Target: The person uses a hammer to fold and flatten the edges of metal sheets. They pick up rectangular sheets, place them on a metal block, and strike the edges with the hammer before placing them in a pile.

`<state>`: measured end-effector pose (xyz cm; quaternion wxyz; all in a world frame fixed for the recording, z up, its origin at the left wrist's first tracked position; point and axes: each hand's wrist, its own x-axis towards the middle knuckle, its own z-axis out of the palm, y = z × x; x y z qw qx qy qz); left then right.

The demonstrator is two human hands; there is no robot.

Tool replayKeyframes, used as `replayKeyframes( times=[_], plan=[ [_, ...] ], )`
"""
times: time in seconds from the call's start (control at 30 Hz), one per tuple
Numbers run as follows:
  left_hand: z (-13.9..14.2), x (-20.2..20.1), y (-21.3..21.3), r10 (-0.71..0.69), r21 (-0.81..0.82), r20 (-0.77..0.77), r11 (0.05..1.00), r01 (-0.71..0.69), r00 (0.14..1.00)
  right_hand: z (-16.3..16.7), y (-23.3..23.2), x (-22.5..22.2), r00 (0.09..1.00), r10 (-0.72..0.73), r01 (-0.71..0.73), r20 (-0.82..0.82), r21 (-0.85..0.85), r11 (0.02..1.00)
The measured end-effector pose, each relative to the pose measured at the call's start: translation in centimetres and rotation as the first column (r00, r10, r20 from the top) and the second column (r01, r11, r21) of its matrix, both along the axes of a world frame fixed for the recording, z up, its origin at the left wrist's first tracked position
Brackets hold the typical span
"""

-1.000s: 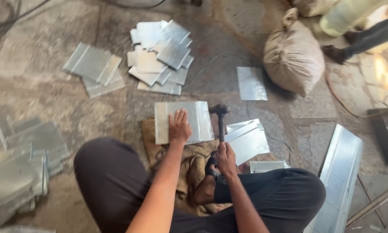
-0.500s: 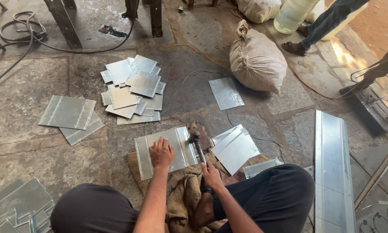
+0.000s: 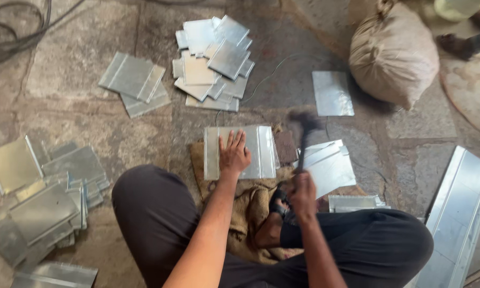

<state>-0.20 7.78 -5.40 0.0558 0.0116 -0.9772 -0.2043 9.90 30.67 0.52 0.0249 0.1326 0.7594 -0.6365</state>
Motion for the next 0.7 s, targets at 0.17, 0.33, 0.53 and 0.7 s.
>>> replayKeyframes(
  times=[0.17, 0.33, 0.53, 0.7],
  plan=[
    [-0.6, 0.3, 0.1, 0.011, -0.010, 0.002, 1.000, -0.011, 1.000, 5.5, 0.9, -0.5, 0.685, -0.115, -0.041, -0.719, -0.195, 0.980],
    [-0.8, -0.1, -0.1, -0.001, -0.030, 0.026, 1.000, 0.002, 1.000, 2.4, 1.1, -0.5, 0.654, -0.137, 0.048, -0.744, -0.140, 0.989],
    [0.5, 0.3, -0.1, 0.000, 0.033, -0.007, 0.999, 0.000, 1.000, 0.0, 0.7, 0.5, 0.979, 0.189, -0.203, 0.074, 0.372, 0.906],
    [0.4, 0.1, -0.1, 0.017, 0.028, 0.038, 0.999, -0.018, 0.999, 4.5, 1.1, -0.6, 0.996, 0.035, -0.025, -0.087, 0.112, 0.993]
  ],
)
